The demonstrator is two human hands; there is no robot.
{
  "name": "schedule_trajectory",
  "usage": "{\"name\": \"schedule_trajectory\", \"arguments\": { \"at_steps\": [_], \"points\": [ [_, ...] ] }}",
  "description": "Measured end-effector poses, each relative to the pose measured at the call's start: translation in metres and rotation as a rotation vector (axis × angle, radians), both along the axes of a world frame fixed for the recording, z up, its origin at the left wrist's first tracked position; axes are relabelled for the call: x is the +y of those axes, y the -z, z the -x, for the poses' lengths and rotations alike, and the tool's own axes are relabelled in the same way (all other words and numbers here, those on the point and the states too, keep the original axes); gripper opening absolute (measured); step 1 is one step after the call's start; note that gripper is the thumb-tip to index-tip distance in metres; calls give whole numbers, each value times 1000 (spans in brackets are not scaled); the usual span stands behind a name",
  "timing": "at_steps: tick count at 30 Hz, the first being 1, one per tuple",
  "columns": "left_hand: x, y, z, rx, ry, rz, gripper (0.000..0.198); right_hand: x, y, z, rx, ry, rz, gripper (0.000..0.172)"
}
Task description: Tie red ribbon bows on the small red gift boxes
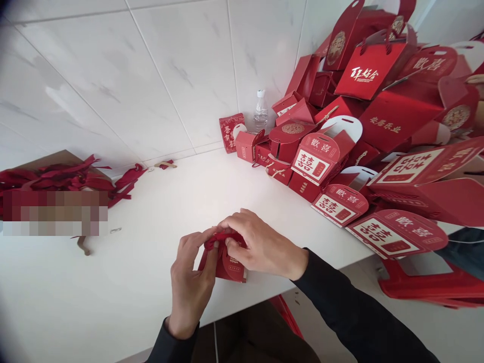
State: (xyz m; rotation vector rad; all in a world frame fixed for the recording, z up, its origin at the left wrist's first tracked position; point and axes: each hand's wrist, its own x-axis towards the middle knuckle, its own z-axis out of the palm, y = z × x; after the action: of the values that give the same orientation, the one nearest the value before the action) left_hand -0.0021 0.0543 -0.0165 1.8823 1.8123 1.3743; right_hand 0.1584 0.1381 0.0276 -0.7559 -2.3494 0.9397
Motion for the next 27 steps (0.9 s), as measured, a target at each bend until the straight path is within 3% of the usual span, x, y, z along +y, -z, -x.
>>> {"name": "schedule_trajectory", "arguments": {
  "at_steps": [2,6,9,14,18,23,27],
  "points": [
    [0,1,-2,43,-14,-63,36,-2,-3,0,10,28,102,14],
    [2,5,-5,75,5,-187,29,-1,-3,2,26,78,265,34],
    [4,9,-6,88,12,-229,29,1,0,3,4,73,304,29],
    [3,12,-7,68,-4,-238,30,2,0,3,-39,72,311,25],
    [2,12,-8,82,29,-279,32,5,0,6,4,18,213,26],
    [1,14,-10,101,-98,-286,27,6,-1,5,-26,65,200,15],
    [1,16,-11,102,-106,-299,27,4,-2,1,2,54,249,12]
  ]
}}
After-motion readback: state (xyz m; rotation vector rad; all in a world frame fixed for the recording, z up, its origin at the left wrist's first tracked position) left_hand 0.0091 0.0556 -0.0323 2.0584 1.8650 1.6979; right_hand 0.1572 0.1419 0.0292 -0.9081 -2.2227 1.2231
